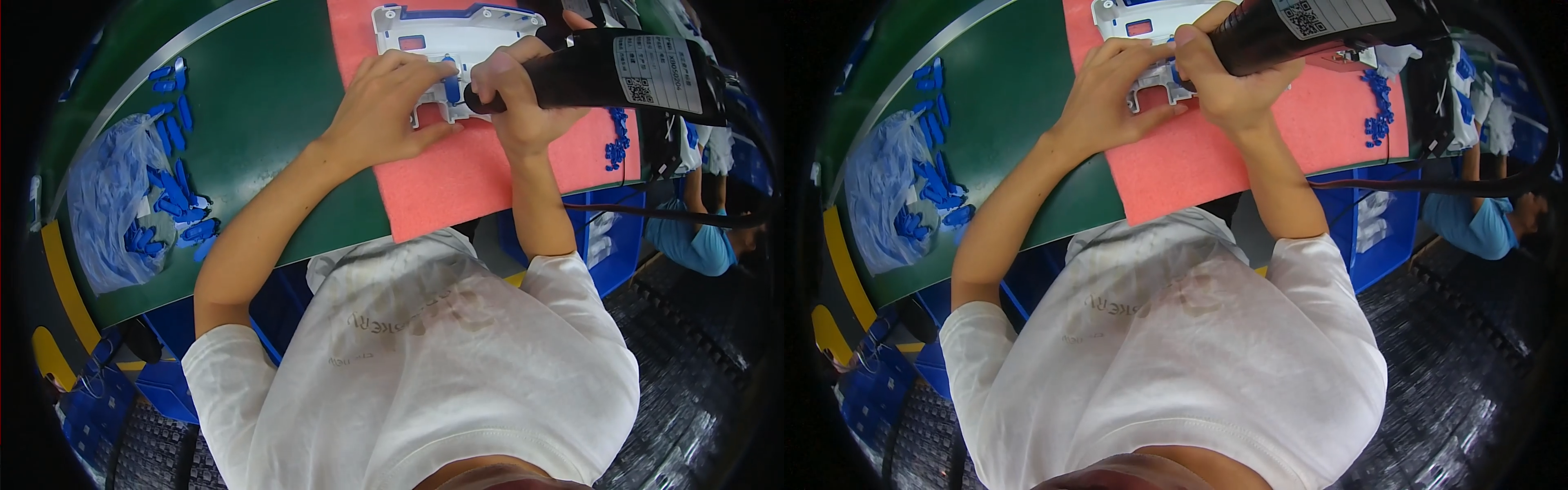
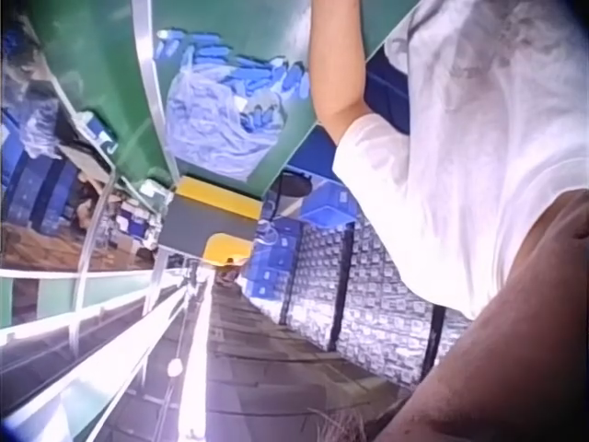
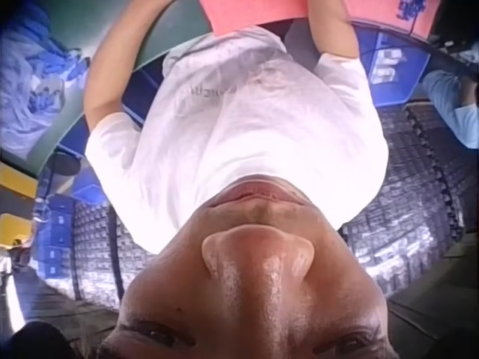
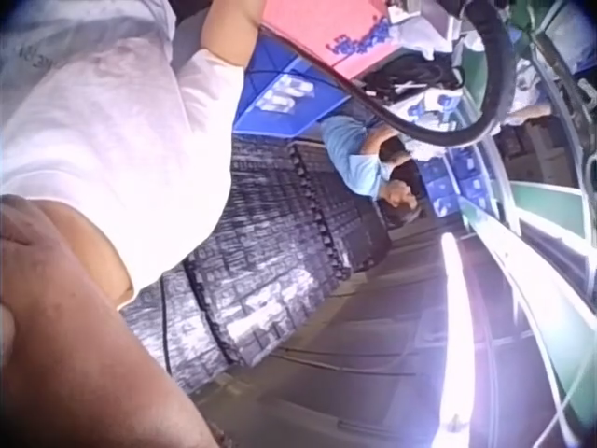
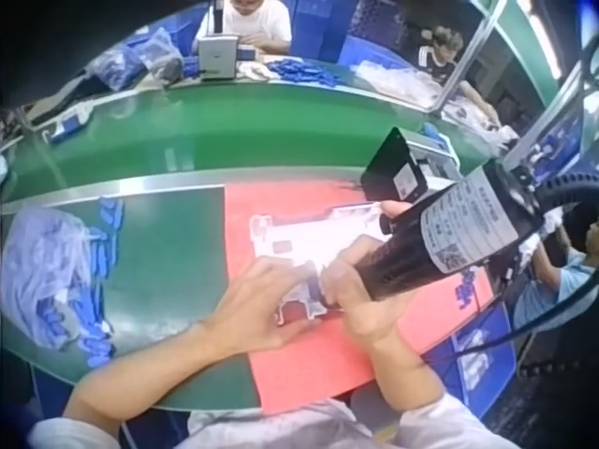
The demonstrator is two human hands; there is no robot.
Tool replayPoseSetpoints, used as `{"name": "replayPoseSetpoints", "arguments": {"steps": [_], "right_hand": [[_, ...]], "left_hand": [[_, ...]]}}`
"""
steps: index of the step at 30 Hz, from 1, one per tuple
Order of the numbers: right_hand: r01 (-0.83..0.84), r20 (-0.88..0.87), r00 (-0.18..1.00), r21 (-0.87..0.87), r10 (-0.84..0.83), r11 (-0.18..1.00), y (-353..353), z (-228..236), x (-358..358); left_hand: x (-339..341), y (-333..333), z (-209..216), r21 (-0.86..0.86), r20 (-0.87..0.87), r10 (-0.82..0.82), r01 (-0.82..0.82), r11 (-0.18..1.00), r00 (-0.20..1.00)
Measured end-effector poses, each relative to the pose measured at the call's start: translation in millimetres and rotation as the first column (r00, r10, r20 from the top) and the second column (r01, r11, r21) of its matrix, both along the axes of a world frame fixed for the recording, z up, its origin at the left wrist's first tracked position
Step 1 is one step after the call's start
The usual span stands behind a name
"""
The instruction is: Assembling plastic components and securing them with an electric screwdriver at a factory workstation.
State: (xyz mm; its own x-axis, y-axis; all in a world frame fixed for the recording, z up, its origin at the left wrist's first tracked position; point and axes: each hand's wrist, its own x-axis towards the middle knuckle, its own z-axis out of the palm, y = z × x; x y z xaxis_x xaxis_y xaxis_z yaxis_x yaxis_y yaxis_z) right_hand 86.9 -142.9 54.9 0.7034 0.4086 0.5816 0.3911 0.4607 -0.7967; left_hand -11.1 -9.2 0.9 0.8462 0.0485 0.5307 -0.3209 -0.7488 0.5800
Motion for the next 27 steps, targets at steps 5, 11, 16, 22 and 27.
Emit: {"name": "replayPoseSetpoints", "arguments": {"steps": [5, 11, 16, 22, 27], "right_hand": [[-0.039, 0.058, 0.998, -0.002, 0.039, 0.999, -2.0, 0.3, 1.9], [-0.054, 0.070, 0.996, 0.042, 0.051, 0.998, 0.1, -3.5, 4.5], [-0.071, 0.167, 0.983, -0.015, 0.072, 0.997, -4.2, -5.1, 6.2], [0.013, 0.222, 0.975, -0.174, 0.026, 0.985, -4.3, -4.6, 2.3], [-0.041, 0.185, 0.981, -0.125, 0.064, 0.991, -6.1, -13.3, -2.4]], "left_hand": [[-0.1, -0.3, -1.2, 0.013, 0.005, 0.008, -0.008, 1.000, 1.000], [-0.1, 0.1, -3.3, 0.026, 0.000, 0.021, -0.021, 0.999, 1.000], [0.2, -1.4, -0.3, 0.019, -0.011, 0.013, -0.013, 1.000, 1.000], [-1.2, -1.8, -1.0, 0.005, -0.016, 0.006, -0.006, 1.000, 1.000], [-3.0, -1.7, -1.8, -0.005, -0.032, 0.011, -0.011, 1.000, 0.999]]}}
